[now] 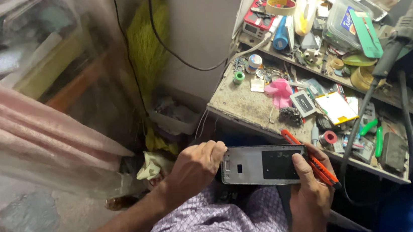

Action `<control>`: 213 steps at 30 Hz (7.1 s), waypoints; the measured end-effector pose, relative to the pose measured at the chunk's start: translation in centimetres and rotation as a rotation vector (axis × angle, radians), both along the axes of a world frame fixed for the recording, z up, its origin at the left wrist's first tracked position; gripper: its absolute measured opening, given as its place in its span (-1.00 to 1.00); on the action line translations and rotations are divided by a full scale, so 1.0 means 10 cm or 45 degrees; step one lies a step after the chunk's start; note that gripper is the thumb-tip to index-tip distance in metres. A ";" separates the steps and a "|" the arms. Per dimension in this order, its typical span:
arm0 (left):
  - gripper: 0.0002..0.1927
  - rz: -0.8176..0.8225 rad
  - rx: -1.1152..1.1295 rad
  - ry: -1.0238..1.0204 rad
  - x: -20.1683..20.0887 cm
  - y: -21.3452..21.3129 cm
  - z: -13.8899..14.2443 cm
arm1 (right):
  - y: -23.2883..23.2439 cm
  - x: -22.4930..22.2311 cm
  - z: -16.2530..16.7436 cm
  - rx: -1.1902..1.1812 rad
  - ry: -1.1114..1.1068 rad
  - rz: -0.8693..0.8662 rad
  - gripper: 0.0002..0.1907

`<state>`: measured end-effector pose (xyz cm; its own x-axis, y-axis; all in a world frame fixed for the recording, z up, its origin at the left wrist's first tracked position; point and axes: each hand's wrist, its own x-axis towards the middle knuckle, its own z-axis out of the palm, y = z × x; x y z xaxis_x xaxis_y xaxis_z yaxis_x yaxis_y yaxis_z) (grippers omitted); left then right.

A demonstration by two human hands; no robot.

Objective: The person uses a syringe-like tool to apply a substance to the internal components of a disassembled smartphone. They then use an orange utility knife to scrape adhesive residue from the back metal plate of the phone.

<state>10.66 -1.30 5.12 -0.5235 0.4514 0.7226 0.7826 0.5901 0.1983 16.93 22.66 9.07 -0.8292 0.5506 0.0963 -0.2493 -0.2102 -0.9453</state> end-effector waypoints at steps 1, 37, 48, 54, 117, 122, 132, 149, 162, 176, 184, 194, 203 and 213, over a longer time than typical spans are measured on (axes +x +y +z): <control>-0.91 0.010 -0.020 0.022 0.07 0.02 0.01 | 0.02 0.08 -0.01 0.001 -0.005 -0.012 -0.63; -0.87 -0.296 0.227 -0.301 -1.15 -0.45 -0.12 | -0.18 -1.07 -0.35 -0.059 -0.341 0.154 -0.61; -0.77 -0.286 0.861 -1.257 -1.07 -0.76 -0.30 | -0.26 -1.21 -0.46 -0.263 -0.349 0.238 -0.61; -0.64 -0.308 0.491 -1.477 -1.03 -0.55 -0.20 | -0.42 -1.14 -0.42 -0.075 -0.415 0.184 -0.59; -0.80 0.141 0.226 -1.045 -0.95 -0.37 -0.64 | -0.53 -0.85 -0.17 1.312 0.350 0.149 -0.75; -0.81 0.006 0.533 -1.054 -0.81 -0.55 -0.57 | -0.22 -1.15 -0.21 0.659 -0.096 0.251 -0.75; -0.70 -0.676 0.836 -1.617 -1.08 -0.21 -0.46 | -0.22 -1.66 -0.30 0.413 -0.294 0.855 -0.72; -0.82 -0.161 1.637 -1.579 -1.50 0.69 -0.77 | -0.37 -1.69 -0.74 0.328 0.086 0.233 -0.60; -0.77 0.043 1.342 -1.331 -1.80 0.75 -0.86 | -0.55 -2.01 -0.69 1.294 0.127 0.215 -0.71; -0.81 -0.090 1.266 -1.447 -1.98 0.61 -0.88 | -0.60 -2.21 -0.77 1.513 0.202 0.211 -0.73; -0.80 -0.103 1.229 -1.420 -2.01 0.58 -0.92 | -0.63 -2.23 -0.80 1.547 0.224 0.251 -0.71; -0.79 -0.112 1.236 -1.421 -2.01 0.56 -0.92 | -0.67 -2.24 -0.83 1.613 0.226 0.170 -0.69; -0.85 -0.179 1.258 -1.384 -2.00 0.54 -0.90 | -0.74 -2.26 -0.70 1.731 0.350 0.275 -0.64; -0.84 -0.114 1.228 -1.450 -1.95 0.54 -0.87 | -0.71 -2.18 -0.69 1.692 0.387 0.310 -0.68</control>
<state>-8.86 4.12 -3.61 -0.9938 0.1109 -0.0121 -0.0299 -0.1606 0.9866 -4.89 15.52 2.15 -0.7424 -0.2499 0.6216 -0.5670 0.7286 -0.3842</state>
